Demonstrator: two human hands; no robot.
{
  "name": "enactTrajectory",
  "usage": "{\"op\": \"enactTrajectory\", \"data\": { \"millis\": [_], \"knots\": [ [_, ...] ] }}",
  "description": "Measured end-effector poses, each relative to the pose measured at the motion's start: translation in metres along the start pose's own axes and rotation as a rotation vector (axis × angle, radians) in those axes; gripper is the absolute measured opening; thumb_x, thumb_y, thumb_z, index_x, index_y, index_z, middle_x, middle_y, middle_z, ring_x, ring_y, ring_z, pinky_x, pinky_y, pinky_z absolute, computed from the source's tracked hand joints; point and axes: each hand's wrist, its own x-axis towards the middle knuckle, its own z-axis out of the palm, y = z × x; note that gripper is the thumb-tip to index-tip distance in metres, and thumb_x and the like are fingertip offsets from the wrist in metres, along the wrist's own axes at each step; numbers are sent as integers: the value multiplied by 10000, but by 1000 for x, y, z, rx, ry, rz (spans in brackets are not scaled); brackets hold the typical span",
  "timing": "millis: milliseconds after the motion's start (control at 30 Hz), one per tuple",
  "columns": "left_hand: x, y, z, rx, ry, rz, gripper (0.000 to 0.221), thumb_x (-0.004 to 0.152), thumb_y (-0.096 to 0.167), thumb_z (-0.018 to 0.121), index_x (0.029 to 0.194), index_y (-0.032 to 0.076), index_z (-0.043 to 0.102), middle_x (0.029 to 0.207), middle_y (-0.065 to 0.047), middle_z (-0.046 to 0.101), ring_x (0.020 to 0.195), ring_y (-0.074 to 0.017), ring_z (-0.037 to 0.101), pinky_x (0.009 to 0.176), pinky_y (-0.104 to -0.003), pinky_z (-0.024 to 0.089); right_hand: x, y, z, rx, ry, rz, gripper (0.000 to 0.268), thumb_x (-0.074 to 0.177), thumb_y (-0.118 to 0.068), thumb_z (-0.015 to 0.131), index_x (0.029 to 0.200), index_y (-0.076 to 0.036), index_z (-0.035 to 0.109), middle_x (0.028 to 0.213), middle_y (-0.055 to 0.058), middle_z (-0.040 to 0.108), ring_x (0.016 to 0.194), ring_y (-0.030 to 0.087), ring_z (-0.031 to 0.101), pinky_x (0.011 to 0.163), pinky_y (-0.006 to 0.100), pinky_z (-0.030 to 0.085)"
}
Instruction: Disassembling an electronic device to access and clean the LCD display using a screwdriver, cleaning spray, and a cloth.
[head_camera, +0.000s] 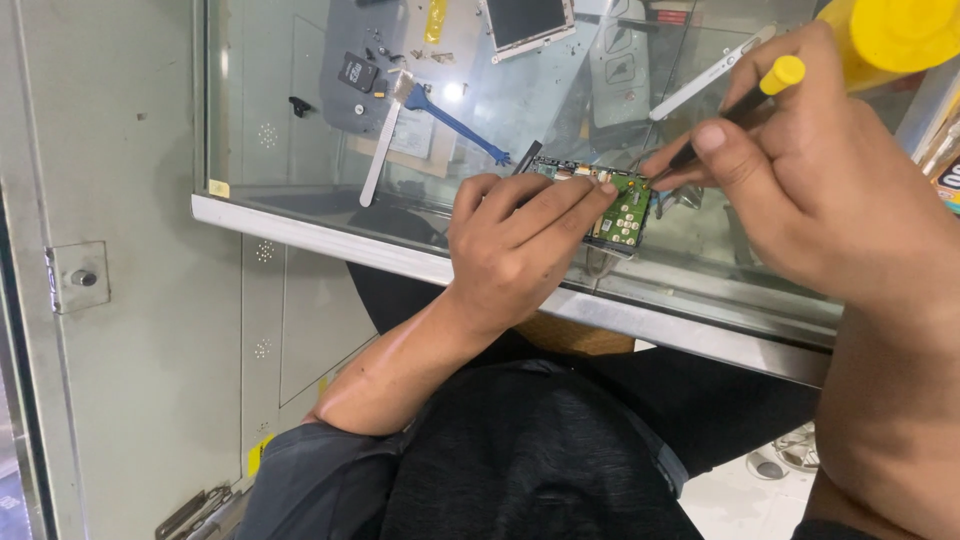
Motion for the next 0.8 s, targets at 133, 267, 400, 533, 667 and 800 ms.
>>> {"op": "enactTrajectory", "data": {
  "millis": [133,267,400,533,667,800],
  "knots": [
    [-3,-1,0,-35,-12,4,51,1016,91,726,1018,128,761,1025,21,769,812,-204,666,739,-335,405,0,-1,0,14,12,-9,406,1161,-158,428,1151,-14,808,1214,201,384,1145,307,544,927,454,520],
    [-2,-1,0,-37,-28,-1,65,1017,84,720,1019,126,770,1034,20,766,817,-201,660,753,-337,412,0,-3,0,27,1,15,359,1154,-126,443,1187,24,768,1231,197,387,1042,300,599,867,441,532],
    [-23,-7,9,-257,-102,-203,266,995,48,809,1206,170,702,1159,-10,750,980,-204,722,862,-347,444,5,-24,-6,243,-55,142,164,1118,-68,413,1148,58,313,986,131,789,959,245,779,727,362,575],
    [-8,-3,-11,-435,-86,-366,99,1012,20,651,1109,30,668,1040,-118,695,960,-251,707,801,-311,571,5,-22,-5,239,-69,198,182,1111,-124,408,1169,16,306,937,96,805,849,247,765,697,398,510],
    [-18,3,-15,-441,-160,-444,149,1042,103,639,1187,86,667,1076,-56,719,825,-171,662,706,-279,528,4,-23,-5,160,-89,199,160,1065,-99,429,1169,5,369,949,74,746,755,249,702,672,422,487],
    [-15,-1,-17,-321,-358,-623,287,1012,390,483,1128,145,577,879,55,649,764,-160,669,621,-346,490,-3,-24,-6,76,-59,336,158,1022,-125,525,1166,-68,491,851,102,625,692,327,605,675,472,418]
  ]
}}
